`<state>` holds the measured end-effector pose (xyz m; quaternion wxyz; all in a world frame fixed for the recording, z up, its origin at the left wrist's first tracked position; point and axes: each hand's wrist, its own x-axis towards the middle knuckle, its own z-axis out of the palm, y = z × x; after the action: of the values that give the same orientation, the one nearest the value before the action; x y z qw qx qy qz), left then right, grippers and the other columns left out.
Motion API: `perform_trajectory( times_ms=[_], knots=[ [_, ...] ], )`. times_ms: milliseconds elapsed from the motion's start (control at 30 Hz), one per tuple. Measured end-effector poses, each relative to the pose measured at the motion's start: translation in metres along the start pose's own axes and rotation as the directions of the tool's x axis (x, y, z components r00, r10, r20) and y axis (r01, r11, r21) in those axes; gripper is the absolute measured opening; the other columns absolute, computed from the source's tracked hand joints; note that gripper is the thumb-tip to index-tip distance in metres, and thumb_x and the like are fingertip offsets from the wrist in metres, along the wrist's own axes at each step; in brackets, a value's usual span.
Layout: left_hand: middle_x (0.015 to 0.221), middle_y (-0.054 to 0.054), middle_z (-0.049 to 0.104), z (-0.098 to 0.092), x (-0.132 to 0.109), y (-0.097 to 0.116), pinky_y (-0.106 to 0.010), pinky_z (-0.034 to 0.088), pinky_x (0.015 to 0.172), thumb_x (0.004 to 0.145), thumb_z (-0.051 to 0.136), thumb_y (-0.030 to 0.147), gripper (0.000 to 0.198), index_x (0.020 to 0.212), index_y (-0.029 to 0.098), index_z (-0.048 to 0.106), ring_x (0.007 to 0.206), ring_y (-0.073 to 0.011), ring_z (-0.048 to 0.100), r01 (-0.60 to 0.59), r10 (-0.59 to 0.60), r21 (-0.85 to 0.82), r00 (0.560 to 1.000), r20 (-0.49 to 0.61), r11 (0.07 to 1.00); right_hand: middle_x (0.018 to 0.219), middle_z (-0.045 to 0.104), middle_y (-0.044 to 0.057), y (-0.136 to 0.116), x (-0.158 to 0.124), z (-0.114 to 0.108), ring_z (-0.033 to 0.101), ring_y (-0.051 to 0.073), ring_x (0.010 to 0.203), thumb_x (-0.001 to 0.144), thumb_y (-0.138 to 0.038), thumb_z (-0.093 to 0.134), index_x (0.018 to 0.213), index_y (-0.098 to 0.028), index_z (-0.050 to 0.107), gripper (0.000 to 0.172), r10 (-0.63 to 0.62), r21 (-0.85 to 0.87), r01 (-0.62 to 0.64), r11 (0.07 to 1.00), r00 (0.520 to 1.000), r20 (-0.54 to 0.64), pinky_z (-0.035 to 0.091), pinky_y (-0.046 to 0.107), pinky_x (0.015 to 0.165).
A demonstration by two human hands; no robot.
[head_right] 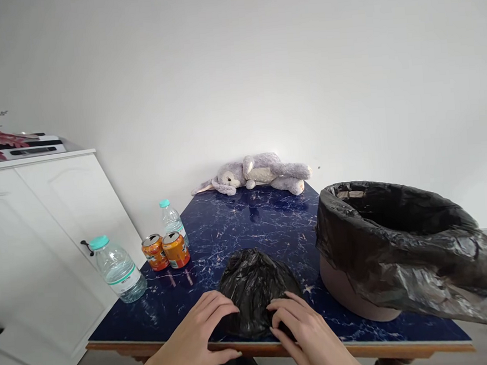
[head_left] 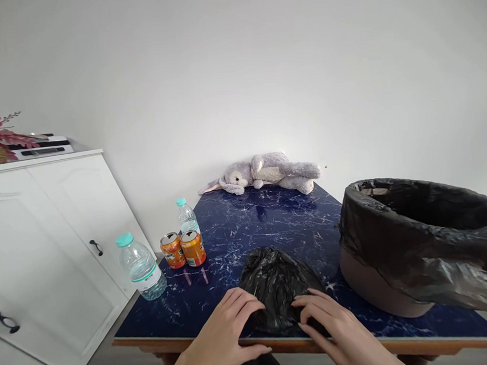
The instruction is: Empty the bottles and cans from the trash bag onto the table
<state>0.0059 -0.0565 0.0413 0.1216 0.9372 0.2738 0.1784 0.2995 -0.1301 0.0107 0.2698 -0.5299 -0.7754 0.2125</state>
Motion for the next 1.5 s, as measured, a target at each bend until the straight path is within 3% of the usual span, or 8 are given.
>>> perform_trajectory(
  times_ms=[167,300,467,600,733,933,1267,1500],
  knots=[
    [0.115,-0.005,0.077,-0.011,-0.014,0.019,-0.034,0.057,0.098,0.106,0.058,0.022,0.011,0.106,0.027,0.068,0.108,-0.0213,0.072,0.024,-0.039,-0.196,0.997,-0.070,0.980,0.128,0.076,0.006,-0.021,-0.012,-0.023,0.077,0.027,0.108,0.105,-0.062,0.052,0.100,-0.034,0.071,0.034,0.110,0.337,-0.145,0.930,0.987,0.121,0.062,0.025,0.062],
    [0.093,-0.002,0.077,-0.019,0.002,0.030,-0.026,0.058,0.080,0.111,0.051,0.034,0.020,0.102,0.026,0.067,0.083,-0.0169,0.075,0.140,-0.191,-0.346,0.975,-0.117,0.928,0.109,0.079,0.007,-0.018,-0.005,-0.025,0.078,0.027,0.096,0.105,-0.062,0.049,0.101,-0.032,0.071,0.038,0.204,0.305,-0.163,0.938,0.973,-0.110,0.064,0.031,0.069],
    [0.100,-0.004,0.079,-0.007,0.050,0.014,-0.029,0.057,0.082,0.112,0.044,0.039,0.024,0.107,0.025,0.063,0.090,-0.0209,0.078,0.226,-0.289,-0.246,0.922,-0.260,0.942,0.153,0.061,0.010,-0.028,0.006,-0.004,0.062,0.037,0.138,0.106,-0.046,0.052,0.143,-0.034,0.060,0.039,-0.035,-0.100,-0.032,0.995,0.799,-0.601,0.059,0.054,0.107],
    [0.100,-0.004,0.081,0.010,0.078,-0.012,-0.031,0.057,0.082,0.112,0.043,0.031,0.019,0.112,0.025,0.062,0.093,-0.0232,0.080,0.382,-0.380,-0.044,0.889,-0.255,0.923,0.167,0.047,0.002,-0.039,0.016,0.029,0.043,0.038,0.155,0.107,-0.037,0.051,0.162,-0.037,0.046,0.055,-0.278,-0.339,0.139,0.930,0.870,-0.406,0.039,0.067,0.125],
    [0.090,-0.005,0.080,0.026,0.084,-0.031,-0.033,0.056,0.074,0.108,0.049,0.026,0.020,0.122,0.023,0.062,0.085,-0.0278,0.080,0.455,-0.432,0.061,0.874,-0.225,0.889,0.174,0.032,0.003,-0.033,0.031,0.059,0.029,0.050,0.158,0.105,-0.065,0.046,0.167,-0.040,0.038,0.067,-0.051,-0.321,0.013,0.947,0.993,-0.111,0.030,0.085,0.118],
    [0.118,-0.011,0.075,0.031,0.068,-0.055,-0.034,0.057,0.084,0.106,0.046,0.025,0.022,0.122,0.022,0.060,0.110,-0.0283,0.074,0.493,-0.451,0.096,0.846,-0.285,0.865,0.174,0.023,0.003,-0.030,0.040,0.053,0.022,0.047,0.161,0.109,-0.067,0.029,0.167,-0.036,0.035,0.066,0.095,-0.327,-0.070,0.943,0.994,0.062,0.020,0.085,0.120],
    [0.083,-0.001,0.070,0.016,0.022,-0.085,-0.033,0.056,0.072,0.104,0.044,0.050,0.032,0.115,0.023,0.058,0.069,-0.0202,0.068,0.442,-0.485,-0.201,0.788,-0.379,0.874,0.174,0.026,0.006,-0.053,0.013,0.124,0.037,0.053,0.152,0.104,-0.069,0.043,0.168,-0.040,0.030,0.071,0.007,-0.440,-0.093,0.893,0.981,-0.193,0.046,0.079,0.110],
    [0.081,-0.002,0.072,0.015,0.019,-0.083,-0.032,0.054,0.068,0.099,0.050,0.048,0.030,0.110,0.023,0.062,0.068,-0.0202,0.068,0.432,-0.528,-0.311,0.757,-0.385,0.846,0.172,0.029,0.011,-0.081,0.036,0.130,0.029,0.058,0.153,0.101,-0.076,0.042,0.164,-0.029,0.043,0.079,0.185,-0.392,-0.235,0.890,0.969,-0.162,0.026,0.087,0.117]
  ],
)
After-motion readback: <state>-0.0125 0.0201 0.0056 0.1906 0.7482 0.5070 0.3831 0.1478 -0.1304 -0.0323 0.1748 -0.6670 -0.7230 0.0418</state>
